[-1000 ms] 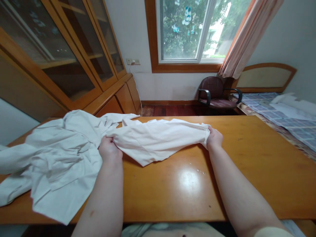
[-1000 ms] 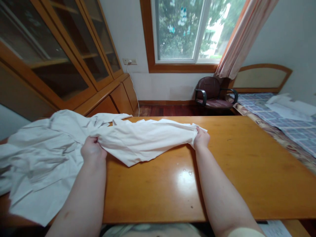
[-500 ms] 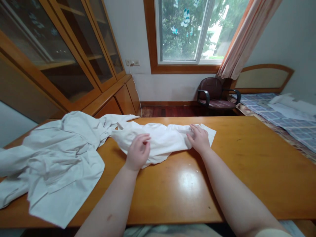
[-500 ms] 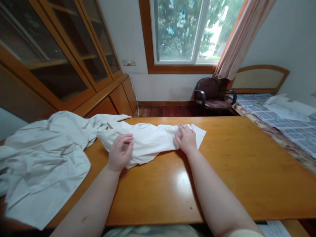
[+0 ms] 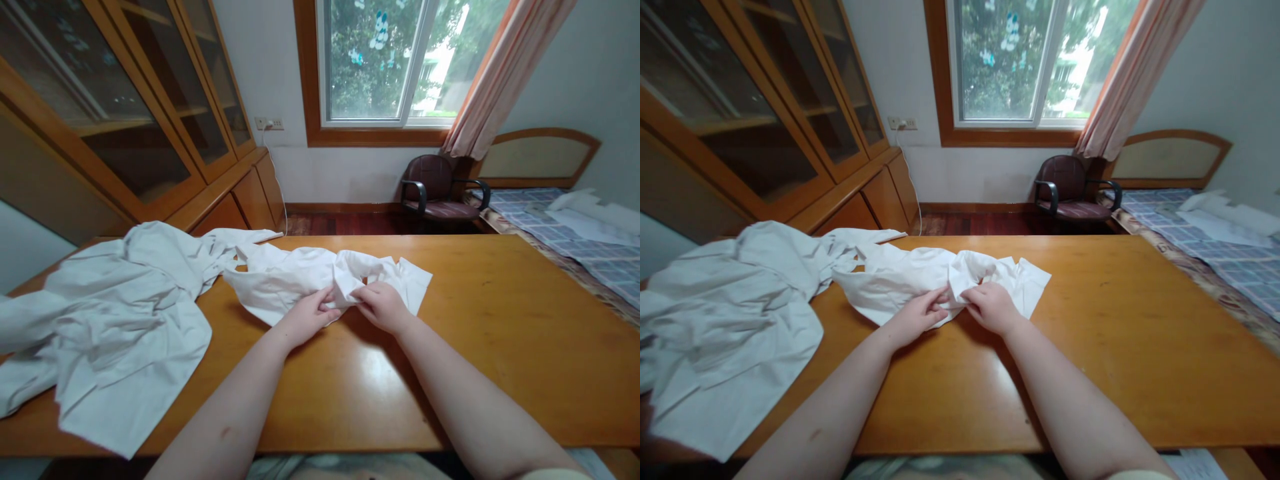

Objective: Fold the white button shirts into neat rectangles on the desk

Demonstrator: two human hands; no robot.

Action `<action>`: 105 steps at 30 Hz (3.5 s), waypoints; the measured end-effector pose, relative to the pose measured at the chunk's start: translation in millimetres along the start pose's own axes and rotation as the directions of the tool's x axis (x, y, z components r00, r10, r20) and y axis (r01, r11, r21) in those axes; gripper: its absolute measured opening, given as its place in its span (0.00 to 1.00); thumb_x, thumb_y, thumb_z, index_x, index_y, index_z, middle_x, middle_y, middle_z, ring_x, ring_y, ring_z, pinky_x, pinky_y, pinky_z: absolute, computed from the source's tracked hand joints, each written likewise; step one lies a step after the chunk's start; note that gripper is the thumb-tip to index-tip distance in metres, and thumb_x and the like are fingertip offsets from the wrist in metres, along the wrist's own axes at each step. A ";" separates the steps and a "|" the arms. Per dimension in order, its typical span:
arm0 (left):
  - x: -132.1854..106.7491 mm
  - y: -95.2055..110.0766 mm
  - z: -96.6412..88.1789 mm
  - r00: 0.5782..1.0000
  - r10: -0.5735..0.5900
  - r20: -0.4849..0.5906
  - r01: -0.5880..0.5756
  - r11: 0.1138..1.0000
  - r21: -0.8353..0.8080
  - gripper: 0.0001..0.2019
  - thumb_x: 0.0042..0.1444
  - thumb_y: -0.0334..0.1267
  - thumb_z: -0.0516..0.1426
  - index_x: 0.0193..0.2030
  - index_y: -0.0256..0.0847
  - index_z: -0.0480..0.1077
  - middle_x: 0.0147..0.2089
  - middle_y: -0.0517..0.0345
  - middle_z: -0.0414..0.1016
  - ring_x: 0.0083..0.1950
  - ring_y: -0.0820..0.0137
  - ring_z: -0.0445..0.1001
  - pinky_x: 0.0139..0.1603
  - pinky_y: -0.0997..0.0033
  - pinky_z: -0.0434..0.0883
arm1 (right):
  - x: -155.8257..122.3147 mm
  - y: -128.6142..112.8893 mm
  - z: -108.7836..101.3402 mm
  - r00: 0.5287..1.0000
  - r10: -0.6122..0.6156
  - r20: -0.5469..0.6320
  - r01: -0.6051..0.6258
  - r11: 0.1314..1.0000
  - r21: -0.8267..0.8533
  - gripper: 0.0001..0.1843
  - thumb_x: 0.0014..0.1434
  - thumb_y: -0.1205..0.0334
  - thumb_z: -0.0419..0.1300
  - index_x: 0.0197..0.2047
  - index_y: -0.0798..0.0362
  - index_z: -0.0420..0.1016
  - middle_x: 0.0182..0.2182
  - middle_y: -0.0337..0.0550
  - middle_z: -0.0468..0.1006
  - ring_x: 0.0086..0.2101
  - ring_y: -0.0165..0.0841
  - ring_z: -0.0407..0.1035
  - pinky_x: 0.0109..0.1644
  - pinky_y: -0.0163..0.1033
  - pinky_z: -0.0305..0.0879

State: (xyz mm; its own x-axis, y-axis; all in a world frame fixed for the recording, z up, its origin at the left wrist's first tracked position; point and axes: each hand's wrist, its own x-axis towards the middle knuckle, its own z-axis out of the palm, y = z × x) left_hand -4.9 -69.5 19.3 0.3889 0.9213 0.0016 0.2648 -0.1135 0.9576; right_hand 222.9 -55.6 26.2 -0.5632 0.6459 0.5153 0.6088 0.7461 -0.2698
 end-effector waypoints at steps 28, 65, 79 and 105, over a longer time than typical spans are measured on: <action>-6.2 19.2 4.5 0.919 0.283 -0.275 -0.184 0.924 0.336 0.05 0.55 0.36 0.51 0.32 0.40 0.65 0.30 0.61 0.69 0.33 0.71 0.66 0.36 0.72 0.64 | 2.1 25.1 -0.1 0.879 0.476 0.037 -0.474 0.863 0.175 0.20 0.63 0.51 0.47 0.24 0.52 0.64 0.20 0.36 0.66 0.25 0.30 0.61 0.30 0.34 0.52; -24.7 6.5 -109.6 0.437 0.241 -0.867 0.355 0.839 0.413 0.20 0.45 0.28 0.51 0.46 0.43 0.71 0.34 0.59 0.75 0.37 0.64 0.73 0.44 0.65 0.70 | -22.1 93.9 -8.7 0.430 0.823 -0.370 -0.825 0.525 0.208 0.18 0.54 0.51 0.52 0.17 0.50 0.58 0.16 0.34 0.60 0.22 0.30 0.55 0.27 0.36 0.47; -5.0 -4.7 -77.4 0.801 0.334 -0.497 0.219 0.609 0.763 0.32 0.54 0.41 0.56 0.64 0.35 0.54 0.68 0.37 0.49 0.68 0.52 0.49 0.65 0.52 0.51 | -5.8 52.4 1.6 0.877 0.420 -0.234 -0.419 0.906 0.054 0.22 0.59 0.55 0.53 0.55 0.53 0.67 0.55 0.53 0.67 0.55 0.41 0.61 0.59 0.47 0.54; 8.0 -23.2 -57.6 0.953 -0.085 -0.292 0.242 0.795 0.556 0.31 0.45 0.48 0.63 0.56 0.42 0.63 0.50 0.46 0.75 0.46 0.56 0.75 0.44 0.63 0.68 | 1.1 47.9 11.4 0.953 0.285 0.106 -0.296 0.948 0.113 0.10 0.51 0.64 0.56 0.31 0.47 0.79 0.48 0.41 0.75 0.61 0.46 0.50 0.63 0.58 0.37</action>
State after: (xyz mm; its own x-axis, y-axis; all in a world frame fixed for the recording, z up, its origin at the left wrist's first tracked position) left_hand -58.7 -38.1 13.6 0.0900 0.9959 0.0041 0.7956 -0.0743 0.6013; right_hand 245.0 -17.3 4.6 -0.4224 0.8450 0.3279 0.6811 0.5346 -0.5003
